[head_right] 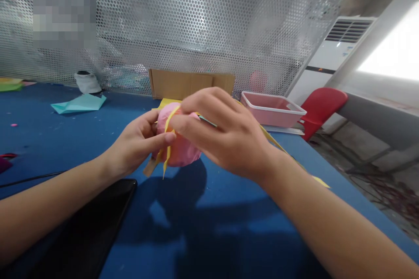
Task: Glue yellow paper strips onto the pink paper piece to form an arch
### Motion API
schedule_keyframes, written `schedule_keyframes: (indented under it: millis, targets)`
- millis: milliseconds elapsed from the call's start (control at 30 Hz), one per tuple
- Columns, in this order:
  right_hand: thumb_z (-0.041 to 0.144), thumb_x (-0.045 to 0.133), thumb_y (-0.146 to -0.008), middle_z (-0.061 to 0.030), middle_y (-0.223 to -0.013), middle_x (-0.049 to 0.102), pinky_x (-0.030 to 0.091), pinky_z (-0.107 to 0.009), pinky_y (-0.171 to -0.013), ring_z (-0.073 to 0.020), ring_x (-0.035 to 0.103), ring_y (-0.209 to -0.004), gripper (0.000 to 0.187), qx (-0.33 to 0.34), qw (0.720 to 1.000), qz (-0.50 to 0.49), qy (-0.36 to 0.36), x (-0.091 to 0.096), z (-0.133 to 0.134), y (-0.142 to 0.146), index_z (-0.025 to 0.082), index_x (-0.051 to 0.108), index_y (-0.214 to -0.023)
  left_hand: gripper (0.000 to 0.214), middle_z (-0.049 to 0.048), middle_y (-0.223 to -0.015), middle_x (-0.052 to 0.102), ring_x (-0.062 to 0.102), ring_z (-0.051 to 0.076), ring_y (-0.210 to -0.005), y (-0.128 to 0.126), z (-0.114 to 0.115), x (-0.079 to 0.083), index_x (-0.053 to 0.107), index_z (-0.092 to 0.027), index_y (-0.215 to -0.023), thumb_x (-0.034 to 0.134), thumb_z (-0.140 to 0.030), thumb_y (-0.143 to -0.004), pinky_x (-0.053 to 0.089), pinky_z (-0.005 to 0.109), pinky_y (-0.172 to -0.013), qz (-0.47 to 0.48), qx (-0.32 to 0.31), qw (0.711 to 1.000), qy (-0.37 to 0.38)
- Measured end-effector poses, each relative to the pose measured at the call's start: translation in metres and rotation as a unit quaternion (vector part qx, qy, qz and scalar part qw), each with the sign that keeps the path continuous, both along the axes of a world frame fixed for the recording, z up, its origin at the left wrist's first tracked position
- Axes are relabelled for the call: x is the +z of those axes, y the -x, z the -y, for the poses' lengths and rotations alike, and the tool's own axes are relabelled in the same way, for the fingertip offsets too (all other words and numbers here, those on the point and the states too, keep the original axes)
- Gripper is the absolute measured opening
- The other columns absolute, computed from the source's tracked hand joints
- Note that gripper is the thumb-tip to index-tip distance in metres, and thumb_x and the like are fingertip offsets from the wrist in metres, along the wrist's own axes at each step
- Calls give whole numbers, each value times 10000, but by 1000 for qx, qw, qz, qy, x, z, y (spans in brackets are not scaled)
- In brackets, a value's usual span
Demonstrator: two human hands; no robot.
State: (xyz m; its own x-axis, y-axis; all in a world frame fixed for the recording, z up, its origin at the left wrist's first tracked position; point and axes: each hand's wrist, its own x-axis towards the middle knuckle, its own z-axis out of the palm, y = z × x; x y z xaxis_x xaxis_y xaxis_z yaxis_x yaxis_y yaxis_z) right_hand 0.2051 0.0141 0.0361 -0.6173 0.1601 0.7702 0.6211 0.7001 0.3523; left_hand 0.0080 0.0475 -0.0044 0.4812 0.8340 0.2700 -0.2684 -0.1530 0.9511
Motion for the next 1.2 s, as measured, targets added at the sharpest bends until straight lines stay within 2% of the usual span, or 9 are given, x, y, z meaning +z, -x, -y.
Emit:
schedule_keyframes:
  millis: [67,133,267,400,500,700,833,1033,1200]
  targets:
    - [161,548,-905,-16,-1074,696,443,-371,-969,-186,599,-1076,196,0,999,45,-1,-3,-2,2,300,656,-992,332,-23,-750,702,652,96,-589,0,0,0,614,-184,-940,820,-213,-680,504,170,-529,20,-47,999,11]
    - [149,516,-921,14,-1029,718,402,-398,-1031,-165,630,-1028,215,-9,998,62,5,-5,-6,2,304,658,-967,333,-12,-778,714,683,113,-658,-1,1,1,617,-181,-918,825,-158,-658,529,181,-587,25,-78,996,27]
    - [161,501,-929,27,-891,719,483,-349,-876,-125,645,-801,201,53,996,65,9,-8,-13,-1,284,652,-879,385,25,-859,735,711,162,-772,1,2,3,625,-179,-920,855,-175,-611,551,214,-656,8,-104,994,34]
    - [112,501,-912,21,-836,693,466,-323,-742,-120,605,-754,213,77,996,37,12,-10,-12,-2,278,632,-895,373,-19,-617,647,566,92,-464,2,4,9,641,-181,-848,812,-453,-659,395,171,-403,-2,-71,997,42]
    - [95,473,-922,1,-824,685,448,-337,-746,-124,568,-731,218,69,996,49,20,-16,-8,-3,250,624,-897,372,-48,-476,491,411,72,-369,2,5,10,633,-182,-774,685,-550,-766,282,189,-350,-53,-55,997,26]
    - [82,624,-839,-12,-856,681,438,-351,-786,-155,591,-832,176,20,998,51,-23,-35,0,-11,231,642,-929,331,-46,-512,471,398,87,-404,2,6,6,588,-188,-823,534,-506,-894,304,207,-381,-166,-56,983,-62]
    - [147,662,-831,-9,-832,655,398,-350,-716,-178,551,-799,164,-80,995,-32,-52,-35,2,-11,286,685,-916,261,37,-781,652,595,142,-607,-4,11,9,632,-162,-926,590,-415,-877,452,237,-516,-154,32,986,-49]
    - [151,544,-881,-34,-928,682,463,-340,-762,-176,623,-845,214,-67,984,-147,81,-20,6,1,244,622,-1058,162,52,-799,692,661,176,-675,-16,25,18,647,-158,-932,585,-297,-878,551,309,-625,3,54,995,85]
    - [305,536,-908,-38,-943,704,494,-325,-787,-168,641,-878,152,-15,925,-292,244,-8,17,11,199,643,-929,166,25,-789,690,643,102,-648,-24,44,25,680,-138,-866,523,-175,-903,548,213,-646,153,89,968,177]
